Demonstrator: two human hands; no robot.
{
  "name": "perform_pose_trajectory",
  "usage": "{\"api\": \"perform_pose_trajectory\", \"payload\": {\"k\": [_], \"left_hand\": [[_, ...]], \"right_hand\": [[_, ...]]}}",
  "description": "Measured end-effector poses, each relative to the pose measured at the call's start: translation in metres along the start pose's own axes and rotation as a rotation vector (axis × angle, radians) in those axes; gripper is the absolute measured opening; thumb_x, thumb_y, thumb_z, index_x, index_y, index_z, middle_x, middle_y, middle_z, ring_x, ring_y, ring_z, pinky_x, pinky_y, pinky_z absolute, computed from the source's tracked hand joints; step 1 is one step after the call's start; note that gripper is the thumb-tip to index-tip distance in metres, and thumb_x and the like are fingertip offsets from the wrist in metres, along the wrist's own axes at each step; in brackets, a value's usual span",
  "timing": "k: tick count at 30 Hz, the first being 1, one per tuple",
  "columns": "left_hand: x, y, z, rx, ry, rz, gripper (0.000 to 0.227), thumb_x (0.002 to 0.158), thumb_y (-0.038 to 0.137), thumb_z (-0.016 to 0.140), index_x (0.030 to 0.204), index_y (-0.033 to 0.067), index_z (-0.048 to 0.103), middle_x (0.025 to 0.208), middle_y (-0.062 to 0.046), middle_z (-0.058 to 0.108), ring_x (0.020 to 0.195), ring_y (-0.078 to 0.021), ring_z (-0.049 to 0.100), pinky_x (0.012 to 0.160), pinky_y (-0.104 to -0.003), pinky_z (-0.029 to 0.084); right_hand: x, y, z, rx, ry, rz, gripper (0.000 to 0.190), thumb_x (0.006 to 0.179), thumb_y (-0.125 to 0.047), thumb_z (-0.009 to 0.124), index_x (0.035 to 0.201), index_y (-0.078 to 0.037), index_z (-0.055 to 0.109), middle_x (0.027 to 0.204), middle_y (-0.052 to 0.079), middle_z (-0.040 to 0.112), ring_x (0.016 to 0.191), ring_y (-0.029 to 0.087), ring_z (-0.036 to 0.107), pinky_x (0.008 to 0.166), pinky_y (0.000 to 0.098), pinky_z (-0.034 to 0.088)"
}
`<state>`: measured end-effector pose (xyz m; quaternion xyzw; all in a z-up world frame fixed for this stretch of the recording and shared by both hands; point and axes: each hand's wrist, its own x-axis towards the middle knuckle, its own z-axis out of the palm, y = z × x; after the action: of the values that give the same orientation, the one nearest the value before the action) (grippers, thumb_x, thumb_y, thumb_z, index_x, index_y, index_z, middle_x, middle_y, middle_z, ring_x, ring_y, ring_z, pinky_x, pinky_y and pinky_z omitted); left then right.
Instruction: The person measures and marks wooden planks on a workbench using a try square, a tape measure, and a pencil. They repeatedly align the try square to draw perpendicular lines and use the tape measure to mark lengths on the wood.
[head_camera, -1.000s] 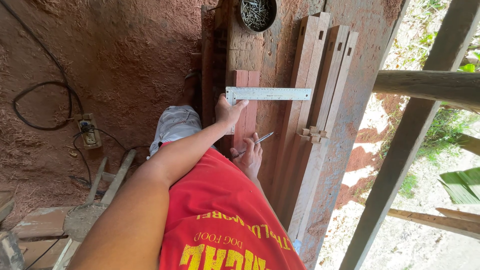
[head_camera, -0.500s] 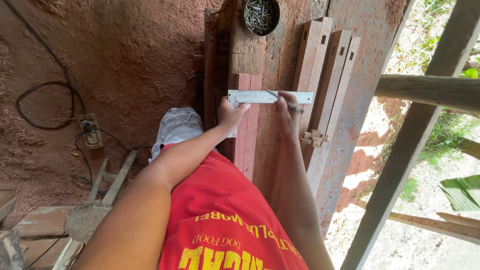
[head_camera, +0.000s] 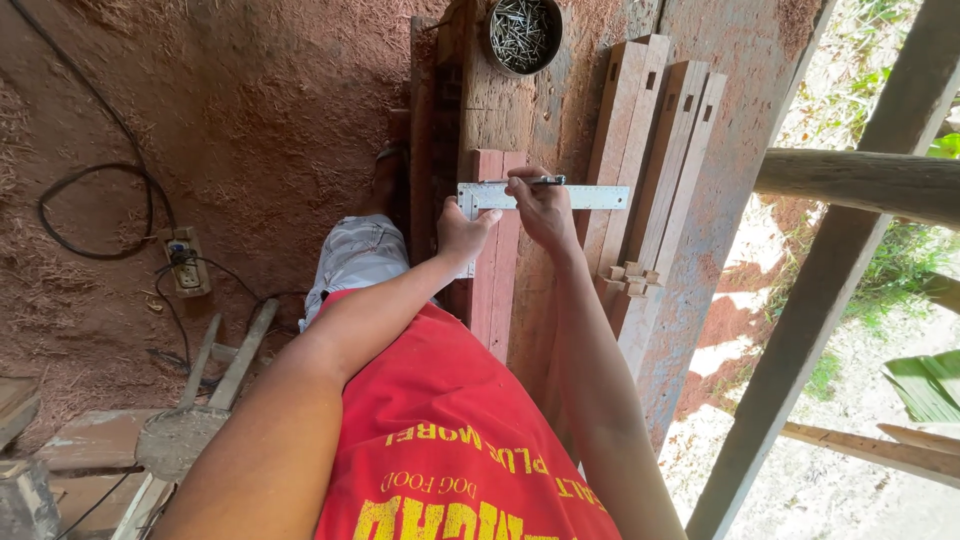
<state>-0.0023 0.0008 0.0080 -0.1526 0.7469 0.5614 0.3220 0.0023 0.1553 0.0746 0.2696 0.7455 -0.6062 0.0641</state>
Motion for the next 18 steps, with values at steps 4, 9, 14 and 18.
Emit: {"api": "perform_pose_trajectory", "payload": {"k": [4,9,14,18], "left_hand": [[0.001,-0.003,0.001,-0.062,-0.014,0.015,0.049,0.077,0.028,0.086,0.107,-0.0002,0.059,0.100,-0.015,0.076,0.092,-0.0252,0.076,0.085,-0.036,0.059],[0.000,-0.001,0.001,-0.031,0.021,0.031,0.049,0.075,0.027,0.088,0.105,-0.0002,0.060,0.099,-0.015,0.076,0.089,-0.0249,0.076,0.083,-0.037,0.059],[0.000,-0.002,0.001,-0.010,0.013,0.010,0.049,0.075,0.026,0.088,0.105,-0.0001,0.060,0.099,-0.015,0.076,0.090,-0.0245,0.075,0.083,-0.037,0.059],[0.004,-0.007,0.004,-0.017,0.025,0.011,0.048,0.075,0.027,0.088,0.104,-0.0002,0.060,0.098,-0.015,0.076,0.089,-0.0249,0.075,0.083,-0.037,0.059]], "right_hand": [[-0.002,0.002,-0.011,-0.109,-0.003,-0.085,0.018,0.104,-0.017,0.064,0.114,-0.002,0.068,0.101,0.012,0.076,0.097,0.017,0.075,0.082,0.0303,0.061],[-0.009,-0.038,-0.027,-0.496,0.109,-0.058,0.022,0.100,-0.024,0.067,0.110,-0.006,0.074,0.086,0.010,0.077,0.078,0.018,0.075,0.068,0.0320,0.058],[-0.010,-0.036,-0.027,-0.535,0.100,-0.017,0.022,0.100,-0.026,0.067,0.109,-0.007,0.074,0.082,0.011,0.076,0.073,0.020,0.075,0.065,0.0330,0.056],[-0.004,-0.008,-0.042,-0.395,0.108,-0.126,0.020,0.102,-0.025,0.064,0.109,-0.007,0.071,0.089,0.009,0.078,0.082,0.019,0.077,0.070,0.0313,0.059]]}}
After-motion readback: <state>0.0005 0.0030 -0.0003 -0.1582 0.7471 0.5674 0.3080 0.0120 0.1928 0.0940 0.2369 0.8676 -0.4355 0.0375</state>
